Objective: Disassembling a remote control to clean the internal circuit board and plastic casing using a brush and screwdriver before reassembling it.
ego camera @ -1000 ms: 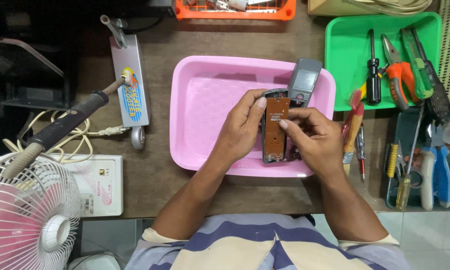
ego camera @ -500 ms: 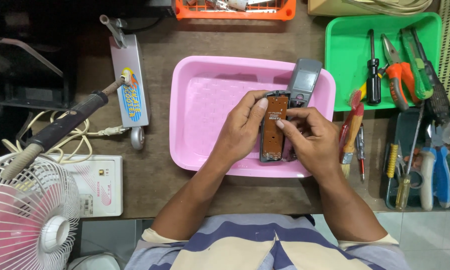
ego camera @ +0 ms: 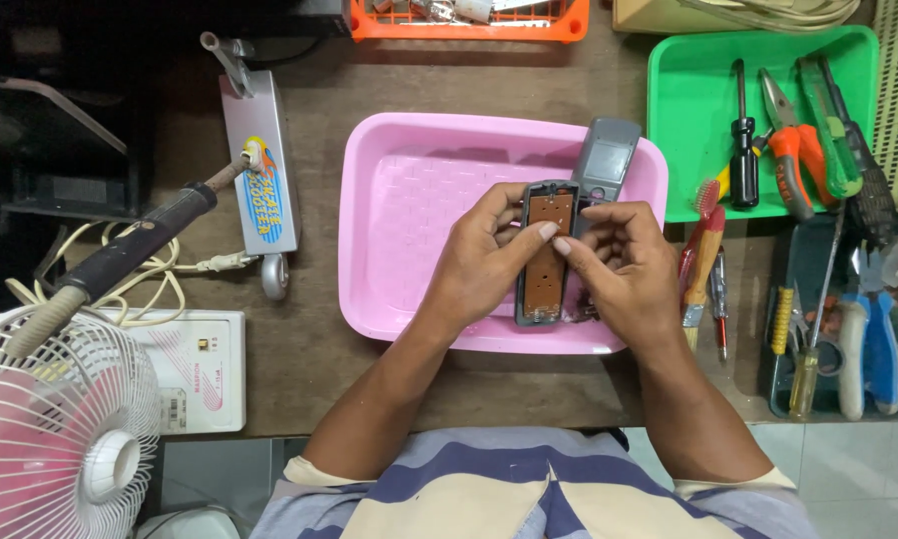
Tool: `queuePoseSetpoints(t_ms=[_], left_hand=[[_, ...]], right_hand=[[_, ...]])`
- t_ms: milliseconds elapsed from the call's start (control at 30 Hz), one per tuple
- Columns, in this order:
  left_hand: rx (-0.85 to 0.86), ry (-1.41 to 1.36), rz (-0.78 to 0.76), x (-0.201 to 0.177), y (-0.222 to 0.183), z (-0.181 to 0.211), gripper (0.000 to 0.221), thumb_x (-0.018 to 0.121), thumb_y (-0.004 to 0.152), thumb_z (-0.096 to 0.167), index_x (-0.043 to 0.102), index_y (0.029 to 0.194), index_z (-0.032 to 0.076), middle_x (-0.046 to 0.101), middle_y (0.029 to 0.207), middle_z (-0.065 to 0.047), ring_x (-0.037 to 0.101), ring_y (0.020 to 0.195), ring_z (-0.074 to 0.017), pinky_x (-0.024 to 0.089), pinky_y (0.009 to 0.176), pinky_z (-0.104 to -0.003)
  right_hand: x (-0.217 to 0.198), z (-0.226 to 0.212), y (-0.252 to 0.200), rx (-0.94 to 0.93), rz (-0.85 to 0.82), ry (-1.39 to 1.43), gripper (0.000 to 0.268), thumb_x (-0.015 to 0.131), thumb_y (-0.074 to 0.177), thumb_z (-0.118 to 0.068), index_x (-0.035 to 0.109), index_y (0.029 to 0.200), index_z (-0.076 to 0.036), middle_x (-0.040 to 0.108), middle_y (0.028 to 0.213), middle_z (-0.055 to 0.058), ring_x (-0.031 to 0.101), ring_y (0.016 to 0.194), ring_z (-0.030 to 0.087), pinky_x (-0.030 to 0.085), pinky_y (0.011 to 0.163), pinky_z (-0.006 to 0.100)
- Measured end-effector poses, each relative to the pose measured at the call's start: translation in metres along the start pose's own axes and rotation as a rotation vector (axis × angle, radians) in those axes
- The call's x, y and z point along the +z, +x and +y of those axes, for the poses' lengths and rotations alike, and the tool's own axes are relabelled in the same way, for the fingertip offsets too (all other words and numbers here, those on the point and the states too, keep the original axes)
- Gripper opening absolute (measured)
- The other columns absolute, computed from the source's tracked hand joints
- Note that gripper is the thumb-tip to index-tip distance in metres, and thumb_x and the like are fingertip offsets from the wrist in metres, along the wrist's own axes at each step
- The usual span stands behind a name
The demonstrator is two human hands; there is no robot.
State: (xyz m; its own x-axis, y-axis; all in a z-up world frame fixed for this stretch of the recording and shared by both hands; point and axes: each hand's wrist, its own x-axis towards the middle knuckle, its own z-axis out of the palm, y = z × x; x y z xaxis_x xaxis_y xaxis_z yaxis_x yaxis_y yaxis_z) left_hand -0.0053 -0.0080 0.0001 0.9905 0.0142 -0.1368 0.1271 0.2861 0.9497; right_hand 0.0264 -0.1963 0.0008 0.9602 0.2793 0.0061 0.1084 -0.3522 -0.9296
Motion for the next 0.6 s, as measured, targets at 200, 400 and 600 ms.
queuePoseSetpoints(t_ms=[200, 400, 600], left_hand=[[-0.015, -0.035, 0.021, -0.0010, -0.0003, 0.0010, 0.033, 0.066, 0.100, 0.008, 0.060, 0.131, 0.000, 0.073, 0.106, -0.019, 0.075, 0.088, -0.0219, 0.067, 0.072, -0.038], [-0.023, -0.032, 0.029, -0.0003, 0.0006, -0.0001, 0.032, 0.063, 0.101, 0.008, 0.059, 0.131, -0.003, 0.073, 0.107, -0.023, 0.076, 0.088, -0.0244, 0.068, 0.069, -0.038], [-0.011, 0.002, 0.030, 0.0010, -0.0005, 0.0029, 0.032, 0.063, 0.101, 0.009, 0.059, 0.131, -0.004, 0.073, 0.107, -0.024, 0.076, 0.089, -0.0258, 0.068, 0.069, -0.039]], right_hand=[[-0.0027, 0.0047, 0.0015, 0.080, -0.125, 0.085, 0.042, 0.076, 0.094, -0.006, 0.056, 0.130, 0.005, 0.067, 0.082, 0.015, 0.064, 0.062, 0.014, 0.048, 0.048, 0.022], [-0.0031, 0.0080, 0.0015, 0.089, -0.145, 0.109, 0.043, 0.075, 0.095, -0.006, 0.056, 0.131, 0.006, 0.066, 0.080, 0.015, 0.065, 0.063, 0.015, 0.049, 0.049, 0.022], [-0.0008, 0.0088, 0.0003, 0.067, -0.114, 0.115, 0.039, 0.074, 0.097, -0.005, 0.057, 0.130, 0.007, 0.066, 0.078, 0.015, 0.064, 0.062, 0.014, 0.050, 0.050, 0.022]])
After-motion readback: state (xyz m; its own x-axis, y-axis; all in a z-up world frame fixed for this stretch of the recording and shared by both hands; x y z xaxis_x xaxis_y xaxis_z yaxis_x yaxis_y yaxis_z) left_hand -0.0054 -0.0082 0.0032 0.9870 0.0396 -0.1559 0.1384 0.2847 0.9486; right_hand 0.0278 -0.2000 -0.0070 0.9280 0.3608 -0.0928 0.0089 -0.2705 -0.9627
